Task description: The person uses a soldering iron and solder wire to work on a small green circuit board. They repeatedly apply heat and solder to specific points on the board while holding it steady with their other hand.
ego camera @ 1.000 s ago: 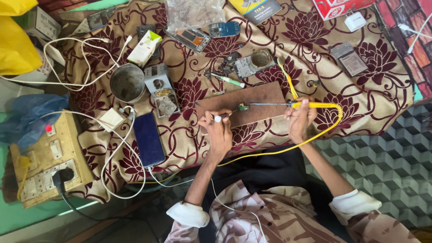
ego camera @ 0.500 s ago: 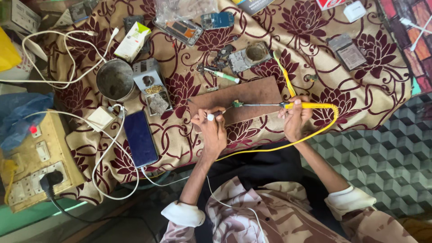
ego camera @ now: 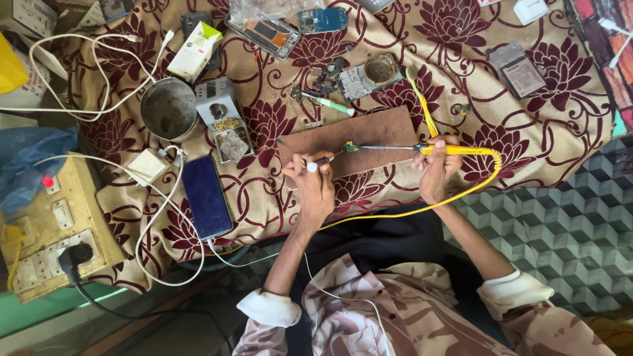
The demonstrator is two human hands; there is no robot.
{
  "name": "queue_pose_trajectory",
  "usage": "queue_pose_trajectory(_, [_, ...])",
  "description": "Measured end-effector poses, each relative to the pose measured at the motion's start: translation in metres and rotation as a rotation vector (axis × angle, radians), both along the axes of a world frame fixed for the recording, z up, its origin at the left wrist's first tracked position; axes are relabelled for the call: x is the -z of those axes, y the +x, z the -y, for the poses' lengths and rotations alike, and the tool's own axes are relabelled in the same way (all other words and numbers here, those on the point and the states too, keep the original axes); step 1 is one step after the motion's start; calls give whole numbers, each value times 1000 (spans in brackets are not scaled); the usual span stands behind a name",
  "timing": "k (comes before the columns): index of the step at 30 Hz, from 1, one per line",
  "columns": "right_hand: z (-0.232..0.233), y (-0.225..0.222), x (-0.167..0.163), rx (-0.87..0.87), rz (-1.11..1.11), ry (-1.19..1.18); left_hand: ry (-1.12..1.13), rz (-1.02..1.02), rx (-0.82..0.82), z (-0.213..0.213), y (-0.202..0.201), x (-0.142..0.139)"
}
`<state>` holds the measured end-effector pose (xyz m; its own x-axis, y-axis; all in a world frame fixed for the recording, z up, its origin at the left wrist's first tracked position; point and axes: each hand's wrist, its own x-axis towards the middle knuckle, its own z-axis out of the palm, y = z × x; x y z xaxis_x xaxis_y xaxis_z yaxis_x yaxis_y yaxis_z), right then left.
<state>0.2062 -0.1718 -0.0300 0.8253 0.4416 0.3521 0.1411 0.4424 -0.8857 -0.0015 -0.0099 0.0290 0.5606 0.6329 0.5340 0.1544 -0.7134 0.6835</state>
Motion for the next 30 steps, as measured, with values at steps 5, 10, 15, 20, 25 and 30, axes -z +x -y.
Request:
queue_pose_trajectory(5, [0, 2, 1, -15, -17, 21, -5, 1, -4, -1, 1, 3])
queue_pose_trajectory(10, [-1, 1, -2, -16, 30, -4, -14, -12, -32, 0, 2, 7])
queue_pose_trajectory(15, [-1, 0, -4, 19, 48, -43, 42, 38, 20, -1, 0, 4])
queue_pose_trajectory(20, [-1, -1, -4, 5, 16, -5, -9, 13, -1, 0, 0, 0])
queue_pose_trajectory(25, [-1, 0, -5, -2, -26, 12, 23, 20, -3, 0, 0, -1])
queue_pose_trajectory(30, [-1, 0, -3, -12, -10, 30, 39, 44, 15, -1, -1, -1])
